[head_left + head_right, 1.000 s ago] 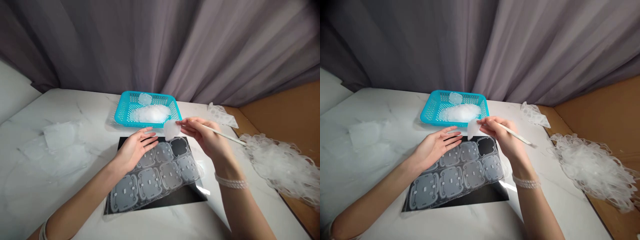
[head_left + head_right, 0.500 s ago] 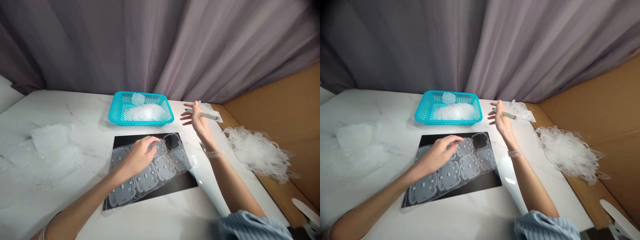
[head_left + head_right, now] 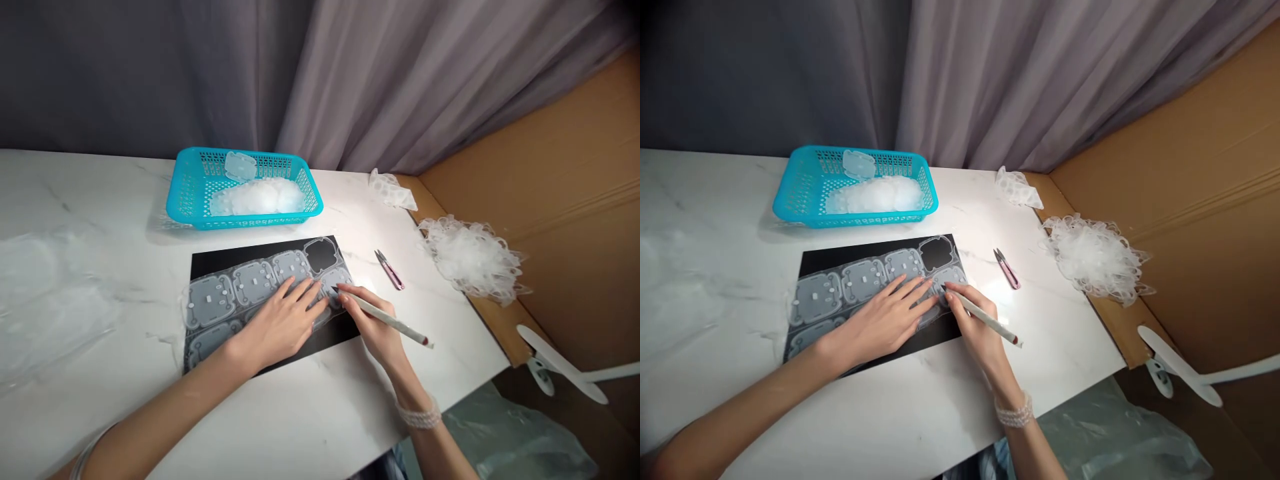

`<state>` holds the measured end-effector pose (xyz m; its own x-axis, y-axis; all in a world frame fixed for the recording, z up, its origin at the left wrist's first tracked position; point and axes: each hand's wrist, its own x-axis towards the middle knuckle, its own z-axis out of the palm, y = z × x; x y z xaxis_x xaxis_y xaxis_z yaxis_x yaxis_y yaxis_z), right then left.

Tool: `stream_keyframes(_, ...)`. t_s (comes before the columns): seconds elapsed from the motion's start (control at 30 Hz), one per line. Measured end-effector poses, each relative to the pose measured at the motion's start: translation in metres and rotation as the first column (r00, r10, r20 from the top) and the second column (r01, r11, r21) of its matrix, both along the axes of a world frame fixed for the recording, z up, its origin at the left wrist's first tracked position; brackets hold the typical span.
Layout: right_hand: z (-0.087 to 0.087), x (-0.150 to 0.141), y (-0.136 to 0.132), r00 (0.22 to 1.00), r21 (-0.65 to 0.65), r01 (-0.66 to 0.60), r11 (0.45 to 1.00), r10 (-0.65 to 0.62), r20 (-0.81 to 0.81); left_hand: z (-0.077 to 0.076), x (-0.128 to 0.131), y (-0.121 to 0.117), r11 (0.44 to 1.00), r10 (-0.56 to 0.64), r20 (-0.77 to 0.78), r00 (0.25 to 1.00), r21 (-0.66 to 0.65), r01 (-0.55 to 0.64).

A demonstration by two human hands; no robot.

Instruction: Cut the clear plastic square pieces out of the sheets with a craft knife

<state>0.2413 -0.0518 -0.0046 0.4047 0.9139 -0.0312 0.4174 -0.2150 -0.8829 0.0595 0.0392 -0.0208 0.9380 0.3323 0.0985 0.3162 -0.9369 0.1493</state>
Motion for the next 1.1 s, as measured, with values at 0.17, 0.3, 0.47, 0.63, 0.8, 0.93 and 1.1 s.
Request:
stream_keyframes(0.17, -0.002, 0.0, -0.002, 0.981, 0.035, -0.116, 0.993, 0.109, 0.158, 0.0, 0.001, 0.0, 0.998, -0.049, -0.032, 0.998, 0.025, 0.05)
stream_keyframes(0.3, 0.0, -0.002, 0.001, 0.959, 0.035, -0.16, 0.987, 0.147, 0.241, 0.0, 0.002, 0.003, 0.998, -0.066, -0.027, 0.997, 0.013, 0.066)
stream_keyframes(0.47, 0.003, -0.005, 0.007, 0.932, 0.056, -0.19, 0.98, 0.162, 0.325, -0.001, 0.002, 0.006, 0.997, -0.075, -0.012, 0.997, 0.007, 0.075)
stream_keyframes(0.63, 0.002, -0.008, 0.011, 0.897, 0.043, -0.213, 0.976, 0.177, 0.406, -0.003, 0.0, 0.007, 0.996, -0.081, -0.007, 0.997, 0.03, 0.081)
stream_keyframes(0.8, 0.004, -0.013, 0.011, 0.901, 0.003, -0.195, 0.981, 0.178, 0.395, -0.001, -0.001, 0.008, 0.997, -0.074, -0.026, 0.997, 0.035, 0.075)
stream_keyframes(0.93, 0.008, -0.017, 0.0, 0.917, -0.023, -0.16, 0.987, 0.157, 0.367, 0.001, -0.001, 0.009, 0.998, -0.061, -0.031, 0.998, 0.032, 0.062)
stream_keyframes(1.1, -0.012, -0.022, -0.009, 0.881, 0.129, -0.186, 0.974, 0.108, 0.46, 0.001, -0.001, 0.008, 0.996, -0.076, -0.036, 0.996, 0.042, 0.077)
